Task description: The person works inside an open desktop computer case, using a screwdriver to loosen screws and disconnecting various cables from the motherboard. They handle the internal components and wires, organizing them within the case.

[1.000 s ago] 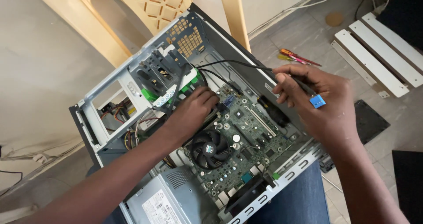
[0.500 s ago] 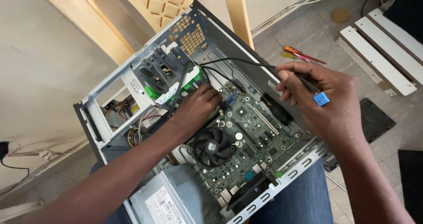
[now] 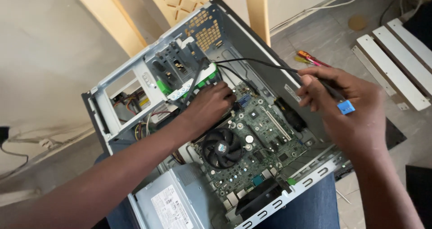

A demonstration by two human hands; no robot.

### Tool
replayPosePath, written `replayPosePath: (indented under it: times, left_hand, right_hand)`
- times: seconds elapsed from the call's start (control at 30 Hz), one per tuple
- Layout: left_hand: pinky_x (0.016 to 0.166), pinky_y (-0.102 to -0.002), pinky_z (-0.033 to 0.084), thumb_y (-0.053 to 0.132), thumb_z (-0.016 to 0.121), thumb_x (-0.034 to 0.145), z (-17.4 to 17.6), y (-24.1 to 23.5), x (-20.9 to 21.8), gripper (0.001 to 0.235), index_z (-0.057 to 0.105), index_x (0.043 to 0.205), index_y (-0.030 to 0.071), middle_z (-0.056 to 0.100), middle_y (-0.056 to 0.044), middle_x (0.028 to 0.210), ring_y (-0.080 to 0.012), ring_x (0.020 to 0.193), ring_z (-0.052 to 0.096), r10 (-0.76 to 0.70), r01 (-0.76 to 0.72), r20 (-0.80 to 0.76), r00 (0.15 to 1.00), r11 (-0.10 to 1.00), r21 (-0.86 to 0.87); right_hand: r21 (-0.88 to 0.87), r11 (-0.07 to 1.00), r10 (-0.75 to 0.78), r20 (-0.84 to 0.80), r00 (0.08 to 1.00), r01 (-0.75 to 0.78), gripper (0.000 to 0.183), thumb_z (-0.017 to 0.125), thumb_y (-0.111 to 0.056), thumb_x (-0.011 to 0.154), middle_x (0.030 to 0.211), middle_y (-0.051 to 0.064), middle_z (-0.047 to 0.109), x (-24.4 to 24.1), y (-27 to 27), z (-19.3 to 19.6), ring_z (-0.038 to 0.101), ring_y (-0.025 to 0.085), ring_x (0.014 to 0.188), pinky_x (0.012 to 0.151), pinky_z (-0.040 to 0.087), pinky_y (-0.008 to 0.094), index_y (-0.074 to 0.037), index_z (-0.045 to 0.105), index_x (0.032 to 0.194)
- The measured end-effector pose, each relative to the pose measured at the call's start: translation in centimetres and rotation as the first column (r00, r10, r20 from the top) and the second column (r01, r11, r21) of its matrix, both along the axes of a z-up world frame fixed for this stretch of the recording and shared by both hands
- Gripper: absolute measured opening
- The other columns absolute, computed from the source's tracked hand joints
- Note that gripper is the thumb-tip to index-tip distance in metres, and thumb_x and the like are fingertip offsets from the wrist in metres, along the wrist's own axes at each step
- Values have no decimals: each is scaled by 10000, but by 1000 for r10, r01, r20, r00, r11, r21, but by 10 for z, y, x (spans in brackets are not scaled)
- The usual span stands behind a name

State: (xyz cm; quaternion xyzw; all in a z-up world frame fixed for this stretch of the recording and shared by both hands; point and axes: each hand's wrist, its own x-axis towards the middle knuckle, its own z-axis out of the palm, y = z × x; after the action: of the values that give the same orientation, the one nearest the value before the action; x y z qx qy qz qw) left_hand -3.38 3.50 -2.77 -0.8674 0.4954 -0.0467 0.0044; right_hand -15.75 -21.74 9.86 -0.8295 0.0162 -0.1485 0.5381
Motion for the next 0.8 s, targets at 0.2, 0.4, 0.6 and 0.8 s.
replayPosePath:
  times: [0.2, 0.4, 0.6, 0.8]
  left_hand:
    - [707, -470, 596, -70, 739, 865, 18, 0, 2, 203, 764, 1038, 32, 706, -178, 1033, -360, 995, 663, -19, 2, -185, 983, 996, -92]
    - [588, -363, 582, -19, 739, 904, 13, -2, 11, 55, 757, 956, -15, 672, -170, 941, -275, 753, 696, 31, -80, -368, 929, 990, -116]
    - [794, -363, 661, 45, 752, 915, 29, -4, 2, 133, 746, 1041, 1, 695, -181, 1000, -311, 936, 718, 85, -164, -500, 862, 980, -116]
    - [701, -395, 582, -192, 658, 826, 17, -6, 5, 346, 637, 1147, -65, 623, -229, 1053, -327, 925, 723, 0, -118, -320, 947, 929, -350]
  right_hand:
    - [-23, 999, -43, -35, 998, 42, 164, 624, -9, 1098, 879, 142, 722, 0, 10, 7, 686, 168, 741, 675, 547, 247, 48, 720, 1219]
    - [1, 998, -62, -48, 997, 62, 145, 625, -38, 1112, 885, 165, 719, 1, 12, 1, 678, 178, 733, 671, 523, 245, 46, 712, 1191]
    - [17, 998, -64, -34, 997, 64, 154, 607, -11, 1116, 894, 175, 706, 3, 14, -2, 665, 178, 732, 690, 521, 239, 73, 691, 1215]
    - [0, 997, -82, -51, 995, 82, 133, 604, -8, 1133, 907, 151, 704, 1, 17, -2, 659, 160, 739, 704, 511, 219, 57, 692, 1208]
